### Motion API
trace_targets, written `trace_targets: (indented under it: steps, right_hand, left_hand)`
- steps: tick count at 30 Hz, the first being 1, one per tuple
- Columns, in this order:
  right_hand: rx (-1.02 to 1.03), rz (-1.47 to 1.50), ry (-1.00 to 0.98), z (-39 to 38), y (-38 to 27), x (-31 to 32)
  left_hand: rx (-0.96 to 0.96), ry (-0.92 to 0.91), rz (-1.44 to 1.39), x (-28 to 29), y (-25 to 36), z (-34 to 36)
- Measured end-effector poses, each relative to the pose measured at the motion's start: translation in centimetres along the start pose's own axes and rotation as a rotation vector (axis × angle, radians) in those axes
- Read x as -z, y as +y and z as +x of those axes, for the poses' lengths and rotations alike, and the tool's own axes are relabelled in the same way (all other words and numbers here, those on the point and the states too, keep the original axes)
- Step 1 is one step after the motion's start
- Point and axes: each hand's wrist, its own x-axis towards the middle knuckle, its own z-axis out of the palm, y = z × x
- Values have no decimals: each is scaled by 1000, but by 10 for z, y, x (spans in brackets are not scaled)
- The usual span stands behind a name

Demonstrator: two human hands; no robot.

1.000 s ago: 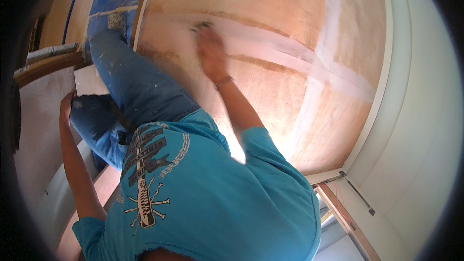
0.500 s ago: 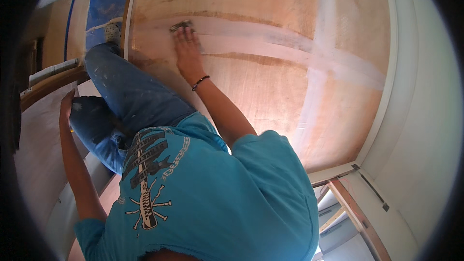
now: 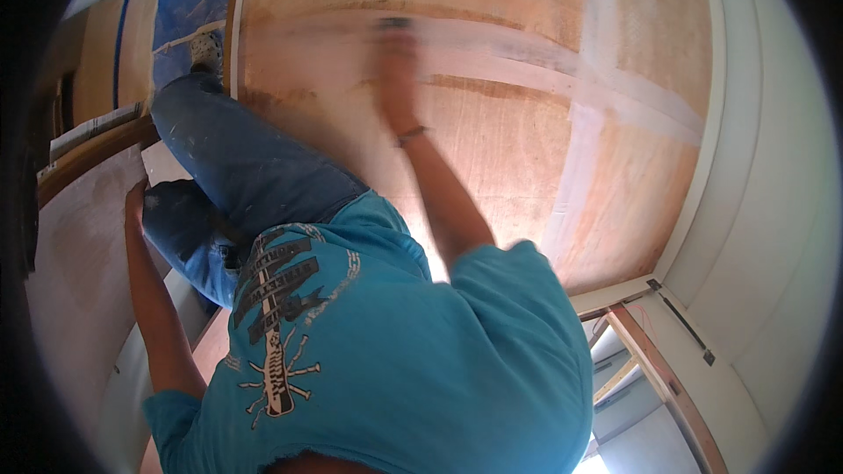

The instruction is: The person wipes a wooden surface with a cloth, then applies a white substance from a small container using a brush. They smooth the applied substance with a putty knife and continue to spread and level it across the surface.

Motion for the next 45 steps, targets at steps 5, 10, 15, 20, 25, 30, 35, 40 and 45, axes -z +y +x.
trace_targets:
  steps: [5,10,15,20,25,30,35,40,45]
  right_hand:
    - [300,317,-212,11,-75,-4]
    - [-393,160,77,-93,229,118]
    - [-334,-104,131,-45,248,83]
    - [283,202,-189,38,-106,-36]
    - [99,291,8,10,78,-10]
    - [-605,-83,-35,-13,335,120]
    - [-38,197,1,41,75,-32]
    - [300,206,-100,68,-124,-52]
    - [-35,-81,-8,-9,180,27]
  left_hand:
    - [-41,18,57,-7,11,-14]
    - [75,89,-117,5,-17,-38]
    - [-25,87,63,-10,-35,-17]
    - [-42,78,95,14,-41,-13]
    - [176,100,-258,0,-19,-31]
    - [-90,194,43,8,-66,-21]
    - [11,117,-49,-14,-25,-16]
    - [4,131,-66,-12,-27,-11]
    - [20,101,88,37,-62,-24]
